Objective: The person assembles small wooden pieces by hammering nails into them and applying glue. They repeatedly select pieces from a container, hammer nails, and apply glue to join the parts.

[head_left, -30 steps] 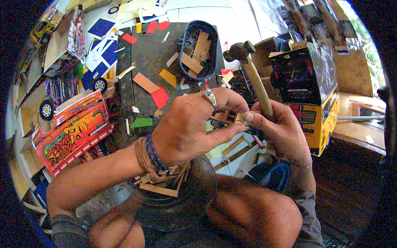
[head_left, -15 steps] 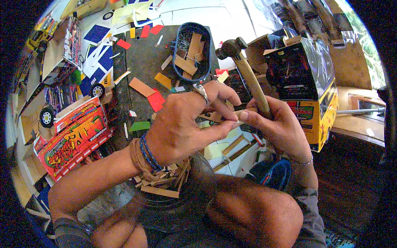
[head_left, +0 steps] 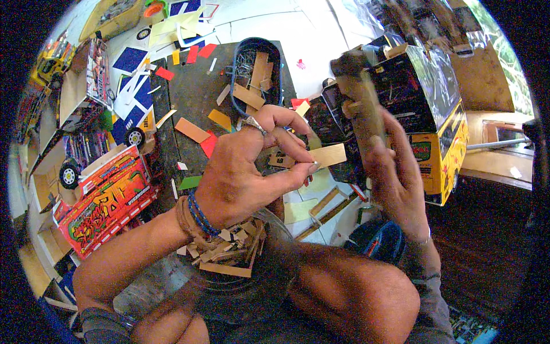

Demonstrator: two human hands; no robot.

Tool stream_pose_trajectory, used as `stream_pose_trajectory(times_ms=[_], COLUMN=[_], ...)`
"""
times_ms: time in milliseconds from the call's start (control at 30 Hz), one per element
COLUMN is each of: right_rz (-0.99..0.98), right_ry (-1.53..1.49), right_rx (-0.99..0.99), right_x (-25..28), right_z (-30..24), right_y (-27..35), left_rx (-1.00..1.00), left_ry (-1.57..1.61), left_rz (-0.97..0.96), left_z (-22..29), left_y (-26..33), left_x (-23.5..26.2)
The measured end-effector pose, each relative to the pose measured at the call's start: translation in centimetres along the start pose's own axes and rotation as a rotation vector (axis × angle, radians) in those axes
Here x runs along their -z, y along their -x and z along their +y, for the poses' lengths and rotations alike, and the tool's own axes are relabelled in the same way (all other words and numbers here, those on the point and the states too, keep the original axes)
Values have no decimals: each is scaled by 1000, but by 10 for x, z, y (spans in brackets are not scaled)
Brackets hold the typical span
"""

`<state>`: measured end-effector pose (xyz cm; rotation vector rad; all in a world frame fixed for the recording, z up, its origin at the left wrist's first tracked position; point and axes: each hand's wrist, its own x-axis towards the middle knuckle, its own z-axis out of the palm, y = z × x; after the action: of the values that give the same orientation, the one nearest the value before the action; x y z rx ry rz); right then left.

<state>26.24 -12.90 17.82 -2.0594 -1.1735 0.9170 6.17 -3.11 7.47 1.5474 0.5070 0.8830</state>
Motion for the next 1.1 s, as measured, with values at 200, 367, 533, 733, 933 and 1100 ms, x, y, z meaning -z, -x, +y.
stream_pose_trajectory(times_ms=[200,367,533,733,933,1100], right_rz=[-81,-48,-75,66,-62,31], right_ry=[472,651,693,608,759,712], right_rx=[346,537,544,639,610,605], right_x=[26,28,23,20,19,26], right_z=[13,33,38,41,48,54], right_y=[38,52,50,48,45,47], left_rx=[-38,31,79,100,66,126], left_ry=[8,-78,-27,0,-43,26], left_rz=[38,-57,-55,-64,-46,-32], left_z=[-2,2,8,7,6,7], left_y=[1,2,1,2,1,3], left_x=[-3,4,5,3,3,2])
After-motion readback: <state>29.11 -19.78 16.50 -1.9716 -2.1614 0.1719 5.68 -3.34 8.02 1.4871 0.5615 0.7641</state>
